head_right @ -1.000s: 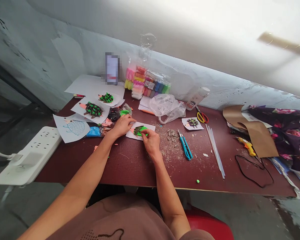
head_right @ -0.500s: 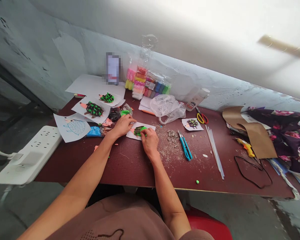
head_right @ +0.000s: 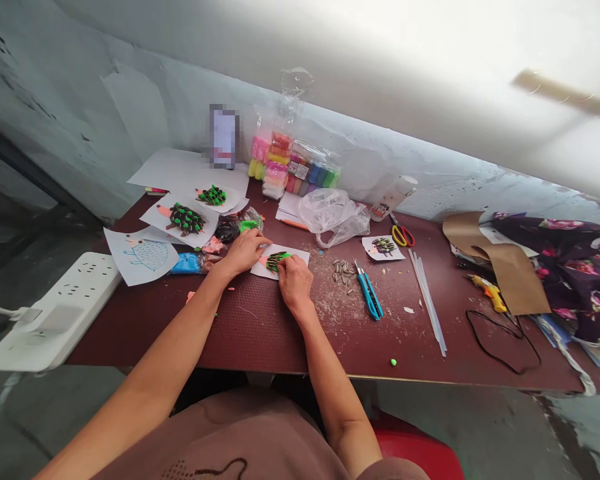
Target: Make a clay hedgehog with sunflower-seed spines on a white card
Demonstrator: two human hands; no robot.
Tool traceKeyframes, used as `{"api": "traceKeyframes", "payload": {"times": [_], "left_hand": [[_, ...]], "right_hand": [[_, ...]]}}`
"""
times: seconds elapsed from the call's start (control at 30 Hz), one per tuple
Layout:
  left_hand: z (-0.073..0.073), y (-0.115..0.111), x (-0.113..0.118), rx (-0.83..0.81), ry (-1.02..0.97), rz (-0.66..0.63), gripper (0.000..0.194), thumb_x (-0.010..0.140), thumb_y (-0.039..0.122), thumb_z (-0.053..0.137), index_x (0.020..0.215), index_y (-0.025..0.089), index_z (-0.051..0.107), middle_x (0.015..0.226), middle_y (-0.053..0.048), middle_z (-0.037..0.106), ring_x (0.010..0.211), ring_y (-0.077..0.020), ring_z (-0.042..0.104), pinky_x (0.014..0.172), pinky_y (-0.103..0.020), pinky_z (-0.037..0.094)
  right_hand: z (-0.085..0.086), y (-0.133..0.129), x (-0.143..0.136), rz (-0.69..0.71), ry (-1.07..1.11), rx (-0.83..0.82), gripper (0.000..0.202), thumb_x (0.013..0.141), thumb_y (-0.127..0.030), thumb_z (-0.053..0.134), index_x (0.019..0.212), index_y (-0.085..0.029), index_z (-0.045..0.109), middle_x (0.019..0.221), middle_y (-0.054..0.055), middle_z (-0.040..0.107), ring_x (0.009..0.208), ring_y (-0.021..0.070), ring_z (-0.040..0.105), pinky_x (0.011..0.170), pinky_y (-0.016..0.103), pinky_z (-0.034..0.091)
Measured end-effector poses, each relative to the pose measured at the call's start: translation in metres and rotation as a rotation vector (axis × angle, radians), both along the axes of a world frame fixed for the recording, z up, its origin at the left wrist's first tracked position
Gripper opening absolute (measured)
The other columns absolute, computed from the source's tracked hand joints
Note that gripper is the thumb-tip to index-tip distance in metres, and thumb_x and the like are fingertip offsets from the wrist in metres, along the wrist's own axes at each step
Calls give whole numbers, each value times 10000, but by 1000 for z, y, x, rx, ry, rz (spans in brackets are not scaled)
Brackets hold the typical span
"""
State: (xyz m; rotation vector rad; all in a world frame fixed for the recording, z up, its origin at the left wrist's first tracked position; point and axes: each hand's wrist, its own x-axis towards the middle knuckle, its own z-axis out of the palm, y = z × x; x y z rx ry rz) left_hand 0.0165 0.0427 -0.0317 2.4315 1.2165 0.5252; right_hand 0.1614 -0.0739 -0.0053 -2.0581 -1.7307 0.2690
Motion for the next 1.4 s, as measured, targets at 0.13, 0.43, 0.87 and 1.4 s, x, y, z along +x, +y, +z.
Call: {"api": "traceKeyframes", "payload": {"times": [0.13, 0.43, 0.87, 1.4], "left_hand": [[1, -1, 0, -1, 10, 5, 354, 933, 126, 546, 1168, 194, 802, 1128, -138, 678, 1086, -281, 592, 1005, -406, 483], [-2, 2, 0, 3, 2, -7, 361, 935, 134, 530, 1159, 205, 804, 1116, -127, 691, 1070, -264, 595, 1034, -411, 483], [0, 1, 0, -17, 24, 4, 358, 949, 124, 534, 1168, 203, 805, 1140, -134, 688, 1080, -265, 600, 1015, -393, 481], [4, 0, 0, -24, 49, 0, 373, 956, 125, 521, 1204, 188, 793, 1152, -140, 687, 1086, -269, 601, 1011, -390, 480]], "right_hand": [[2, 1, -2, -13, -3, -24, 148, 953, -185, 602, 927, -233, 740, 1007, 54, 725, 969, 203, 644, 761, 271, 426], [4, -6, 13, -59, 76, 65, 143, 924, -222, 609, 930, -233, 751, 999, 48, 736, 900, 198, 654, 768, 280, 443], [28, -27, 99, -565, -189, -195, 276, 973, -268, 565, 1089, -178, 799, 1099, 152, 771, 955, 261, 704, 775, 323, 448], [6, -18, 103, -358, -56, 84, 169, 882, -232, 543, 903, -165, 697, 961, 135, 716, 850, 230, 606, 775, 328, 421]]}}
